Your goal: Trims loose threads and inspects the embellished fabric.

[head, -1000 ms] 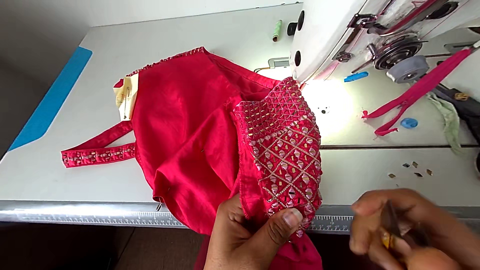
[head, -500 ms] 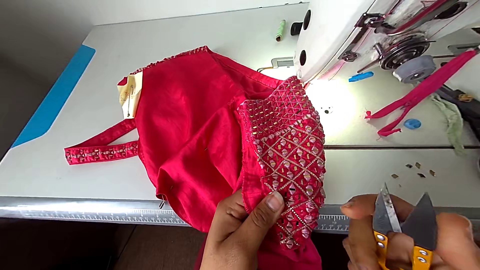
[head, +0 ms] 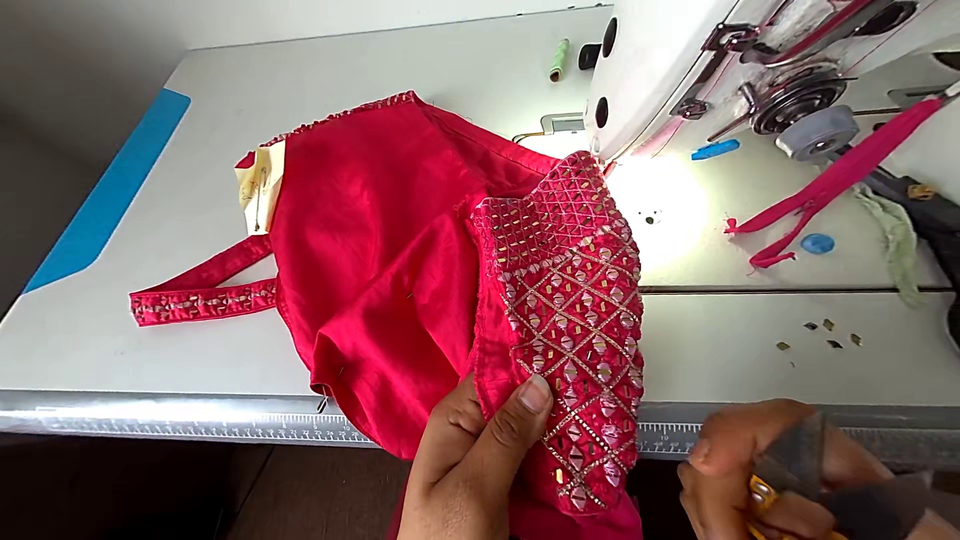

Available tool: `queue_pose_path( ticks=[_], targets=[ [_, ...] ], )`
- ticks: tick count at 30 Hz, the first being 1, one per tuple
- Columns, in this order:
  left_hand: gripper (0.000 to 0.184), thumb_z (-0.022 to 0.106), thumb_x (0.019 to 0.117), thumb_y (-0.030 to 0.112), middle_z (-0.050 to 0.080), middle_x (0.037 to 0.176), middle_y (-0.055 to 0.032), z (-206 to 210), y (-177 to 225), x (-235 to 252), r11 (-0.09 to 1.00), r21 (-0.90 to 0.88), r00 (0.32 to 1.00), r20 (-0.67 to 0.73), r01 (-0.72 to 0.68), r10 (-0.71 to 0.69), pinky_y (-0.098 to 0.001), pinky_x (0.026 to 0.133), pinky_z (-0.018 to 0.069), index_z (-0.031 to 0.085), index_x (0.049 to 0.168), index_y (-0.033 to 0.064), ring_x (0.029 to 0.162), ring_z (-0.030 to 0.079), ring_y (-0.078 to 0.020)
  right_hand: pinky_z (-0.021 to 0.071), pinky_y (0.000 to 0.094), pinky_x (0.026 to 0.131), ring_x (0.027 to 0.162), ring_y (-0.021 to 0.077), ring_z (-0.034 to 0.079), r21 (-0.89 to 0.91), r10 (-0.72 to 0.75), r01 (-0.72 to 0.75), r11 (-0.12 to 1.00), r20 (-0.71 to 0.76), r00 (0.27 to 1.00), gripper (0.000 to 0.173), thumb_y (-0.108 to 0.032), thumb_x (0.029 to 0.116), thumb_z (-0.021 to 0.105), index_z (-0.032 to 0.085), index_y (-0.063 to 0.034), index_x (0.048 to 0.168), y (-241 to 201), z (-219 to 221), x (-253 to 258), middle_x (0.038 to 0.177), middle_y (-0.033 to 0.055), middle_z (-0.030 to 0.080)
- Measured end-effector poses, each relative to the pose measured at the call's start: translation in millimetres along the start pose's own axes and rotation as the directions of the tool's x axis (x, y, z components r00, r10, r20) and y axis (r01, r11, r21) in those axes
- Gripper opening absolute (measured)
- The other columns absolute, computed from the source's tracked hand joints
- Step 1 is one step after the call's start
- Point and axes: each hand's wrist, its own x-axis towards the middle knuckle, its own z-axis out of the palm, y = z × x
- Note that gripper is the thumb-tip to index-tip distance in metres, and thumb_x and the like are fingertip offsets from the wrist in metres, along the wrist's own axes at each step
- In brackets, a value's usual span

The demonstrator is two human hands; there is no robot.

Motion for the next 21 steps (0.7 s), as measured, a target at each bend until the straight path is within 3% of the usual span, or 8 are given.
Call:
queue_pose_path(
  ticks=[5, 21],
  targets=[
    [0.023, 0.045, 0.1065, 0.003, 0.076, 0.095, -0.0007, -1, 1, -2, 1.000, 0.020, 1.000, 0.028, -0.003, 0.003, -0.0292, 0.085, 0.0613, 0.068, 0.108, 0.0049, 0.089, 0.073, -0.0075, 0.0342, 0.0057, 0.053, 0.064, -0.0111, 0.045, -0.231, -0.031, 0.017, 0.973, -0.059, 0.998, 0.028, -0.011, 0.0914, 0.074, 0.055, -0.0098, 0.112, 3, 15, 2, 0.085, -0.0076, 0.063],
    [0.020, 0.051, 0.1055, 0.006, 0.075, 0.101, 0.0061, -7, -3, -8, 0.993, 0.096, 0.991, 0.121, -0.064, 0.052, -0.0249, 0.087, 0.0596, 0.069, 0.111, 0.0092, 0.094, 0.071, -0.0015, 0.0389, 0.0043, 0.053, 0.063, -0.0129, 0.048, -0.275, -0.058, -0.012, 0.961, -0.244, 0.968, 0.020, -0.009, 0.0909, 0.071, 0.056, -0.0104, 0.104, 5, 28, 15, 0.080, -0.0129, 0.059]
  ],
)
